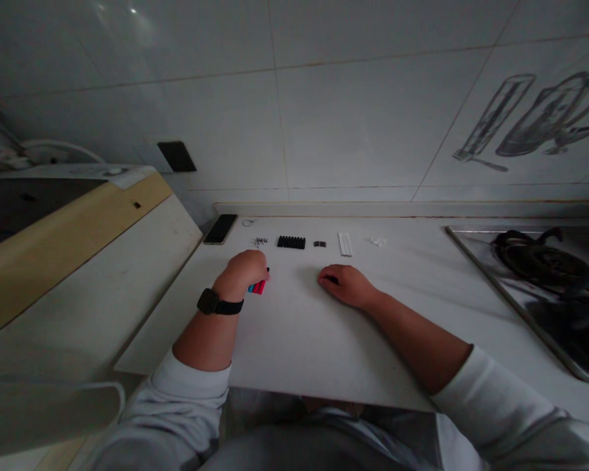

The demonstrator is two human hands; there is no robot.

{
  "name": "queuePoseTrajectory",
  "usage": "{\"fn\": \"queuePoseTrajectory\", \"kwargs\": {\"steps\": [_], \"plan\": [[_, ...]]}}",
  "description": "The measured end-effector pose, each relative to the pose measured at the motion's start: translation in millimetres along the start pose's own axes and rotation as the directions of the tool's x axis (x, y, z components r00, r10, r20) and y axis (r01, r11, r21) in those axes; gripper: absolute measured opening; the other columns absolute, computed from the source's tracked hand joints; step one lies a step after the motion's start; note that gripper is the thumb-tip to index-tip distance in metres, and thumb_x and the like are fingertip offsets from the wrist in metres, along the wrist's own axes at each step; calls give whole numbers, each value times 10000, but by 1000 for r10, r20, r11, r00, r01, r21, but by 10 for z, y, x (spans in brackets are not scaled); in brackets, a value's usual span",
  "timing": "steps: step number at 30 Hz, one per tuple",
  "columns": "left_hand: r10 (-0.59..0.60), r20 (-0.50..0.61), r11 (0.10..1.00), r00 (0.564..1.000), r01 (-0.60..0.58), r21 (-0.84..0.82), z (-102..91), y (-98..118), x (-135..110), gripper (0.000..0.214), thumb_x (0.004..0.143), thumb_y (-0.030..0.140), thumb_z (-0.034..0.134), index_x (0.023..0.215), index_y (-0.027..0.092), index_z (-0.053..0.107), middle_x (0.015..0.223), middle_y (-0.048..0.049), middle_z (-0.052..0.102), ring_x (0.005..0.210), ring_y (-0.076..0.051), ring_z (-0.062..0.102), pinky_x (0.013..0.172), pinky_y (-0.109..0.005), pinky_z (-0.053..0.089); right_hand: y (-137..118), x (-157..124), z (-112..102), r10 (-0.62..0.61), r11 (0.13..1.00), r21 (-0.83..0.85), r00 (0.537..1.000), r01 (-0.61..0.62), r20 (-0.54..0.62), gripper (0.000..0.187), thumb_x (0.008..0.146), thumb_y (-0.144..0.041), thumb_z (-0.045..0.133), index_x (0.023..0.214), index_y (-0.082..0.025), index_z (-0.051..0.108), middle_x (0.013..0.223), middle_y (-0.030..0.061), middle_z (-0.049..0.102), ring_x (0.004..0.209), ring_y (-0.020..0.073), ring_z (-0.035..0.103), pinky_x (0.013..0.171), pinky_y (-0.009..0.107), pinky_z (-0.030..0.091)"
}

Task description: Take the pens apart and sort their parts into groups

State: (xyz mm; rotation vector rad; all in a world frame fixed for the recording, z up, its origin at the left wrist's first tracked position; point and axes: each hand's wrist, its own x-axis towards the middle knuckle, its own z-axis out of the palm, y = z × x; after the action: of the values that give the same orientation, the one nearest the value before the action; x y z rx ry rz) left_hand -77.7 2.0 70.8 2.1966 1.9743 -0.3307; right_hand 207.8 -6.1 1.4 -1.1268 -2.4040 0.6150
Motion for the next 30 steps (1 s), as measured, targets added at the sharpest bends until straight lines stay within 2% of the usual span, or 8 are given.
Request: {"fn": "queuePoseTrajectory", "kwargs": {"steps": [9,13,16,18,20,22,26,30], "plan": [[-39,-69,999,997,38,-6,100,-74,76,206,685,337,776,591,179,684,531,-70,606,608,-205,624,618,-285,442,-23,-5,-12,1,1000,5,1000,-1,4,195,957,-260,563,954,-202,749,922,62,732,792,171,617,731,274,413],[20,-20,998,1000,-21,-60,129,-1,76,272,716,351,764,524,192,656,465,-58,564,561,-203,594,615,-304,433,-29,-8,-15,6,1000,7,1000,-6,1,195,958,-257,563,962,-205,750,931,60,735,798,171,624,735,275,416],[127,-51,982,991,-132,-132,201,172,71,243,771,360,739,598,195,698,551,-62,635,576,-191,587,619,-305,417,-28,-9,-12,6,1000,8,1000,-6,-4,191,954,-247,563,962,-201,748,932,61,733,798,171,622,739,277,420],[243,-149,950,958,-266,-162,276,325,69,149,805,336,722,732,207,738,713,-59,709,637,-184,603,628,-299,406,-15,-10,-2,8,1000,19,1000,-7,-14,180,942,-235,572,987,-201,743,919,56,726,778,164,615,727,272,421],[368,-259,899,893,-413,-146,357,479,70,126,846,327,693,811,214,738,831,-62,727,719,-194,621,652,-298,410,7,-11,17,4,1000,30,999,-3,-34,184,922,-225,600,1048,-198,732,906,50,709,759,156,607,717,265,426],[440,-325,858,837,-499,-123,430,611,76,107,868,306,675,849,213,723,890,-67,715,790,-206,632,687,-302,428,30,-13,37,-18,1000,19,998,19,-53,210,899,-220,638,1089,-192,722,916,51,688,770,155,607,729,263,438],[470,-384,829,795,-547,-118,521,754,107,46,877,230,660,870,198,692,914,-70,688,848,-216,633,738,-313,457,41,-21,49,-51,998,-39,997,49,-61,192,898,-192,657,1075,-196,733,1013,70,660,837,158,623,789,264,461],[484,-431,793,762,-590,-152,563,753,152,54,888,221,671,927,191,690,942,-67,692,877,-216,640,784,-320,479,26,-18,24,-1,993,-120,998,-7,-65,155,946,-168,605,1028,-189,735,1025,77,649,860,161,623,809,267,459]]}}
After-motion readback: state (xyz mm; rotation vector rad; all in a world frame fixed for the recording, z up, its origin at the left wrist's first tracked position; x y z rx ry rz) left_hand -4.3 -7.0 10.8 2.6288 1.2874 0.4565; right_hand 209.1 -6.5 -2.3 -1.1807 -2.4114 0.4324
